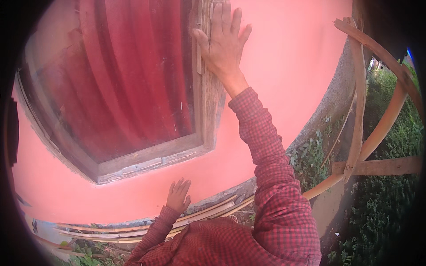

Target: The person smooths the plaster around a window frame on a pink exterior wall using a small trowel. They repeatedly rub and scrape the edges of the window frame to even out the surface.

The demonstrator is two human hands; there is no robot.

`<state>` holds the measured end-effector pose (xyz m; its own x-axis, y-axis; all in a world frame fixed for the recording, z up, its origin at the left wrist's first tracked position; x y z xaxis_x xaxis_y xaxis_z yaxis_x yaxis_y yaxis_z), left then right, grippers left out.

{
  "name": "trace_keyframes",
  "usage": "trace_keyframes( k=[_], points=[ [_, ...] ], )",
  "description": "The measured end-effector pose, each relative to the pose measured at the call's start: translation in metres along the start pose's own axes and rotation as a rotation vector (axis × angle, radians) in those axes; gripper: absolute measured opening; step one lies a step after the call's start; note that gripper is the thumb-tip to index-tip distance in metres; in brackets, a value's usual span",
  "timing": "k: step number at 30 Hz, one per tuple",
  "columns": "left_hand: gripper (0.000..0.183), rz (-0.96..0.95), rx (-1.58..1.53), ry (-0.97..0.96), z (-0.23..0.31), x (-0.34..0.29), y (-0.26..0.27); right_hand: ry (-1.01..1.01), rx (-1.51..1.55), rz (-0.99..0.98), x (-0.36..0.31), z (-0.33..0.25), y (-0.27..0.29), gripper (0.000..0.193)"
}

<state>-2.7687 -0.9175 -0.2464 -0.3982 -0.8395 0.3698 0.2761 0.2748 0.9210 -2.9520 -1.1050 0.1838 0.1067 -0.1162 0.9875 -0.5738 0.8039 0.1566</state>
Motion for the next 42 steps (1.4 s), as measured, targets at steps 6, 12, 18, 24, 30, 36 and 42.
trace_keyframes(
  k=[6, 12, 18, 24, 30, 36, 42],
  points=[
    [0.073, -0.298, -0.129, 0.433, -0.035, -0.166, -0.09, -0.019, 0.055, -0.046, -0.187, 0.004, -0.043, 0.079],
    [0.069, -0.603, -0.209, 0.739, -0.059, -0.301, -0.144, -0.017, -0.033, 0.053, -0.068, -0.013, -0.017, 0.075],
    [0.058, -0.539, -0.397, 1.181, -0.053, -0.347, -0.197, 0.002, 0.026, 0.03, -0.265, -0.012, -0.064, 0.074],
    [0.056, -0.582, -0.25, 1.08, -0.008, -0.358, -0.223, -0.004, -0.026, 0.026, -0.17, -0.017, -0.048, 0.071],
    [0.053, -0.396, -0.33, 1.175, -0.008, -0.332, -0.196, -0.007, 0.095, -0.018, -0.253, -0.02, -0.059, 0.072],
    [0.053, -0.391, -0.302, 1.209, -0.028, -0.326, -0.213, -0.011, 0.091, -0.037, -0.29, 0.0, -0.061, 0.07],
    [0.055, -0.341, -0.339, 1.191, -0.074, -0.343, -0.21, -0.107, 0.025, -0.002, -0.218, -0.008, -0.05, 0.069]
  ],
)
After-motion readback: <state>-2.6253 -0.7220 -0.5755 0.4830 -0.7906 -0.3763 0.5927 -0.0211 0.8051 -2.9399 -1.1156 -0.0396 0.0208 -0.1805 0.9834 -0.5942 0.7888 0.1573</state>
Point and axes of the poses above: each hand's wrist, its own x-axis towards the middle knuckle, its own y-axis out of the back of the hand, z = x × y, the point moved 4 cm from there along x, towards the middle knuckle, and after that the axes turned 7 degrees about x, right-handed, at the moved point
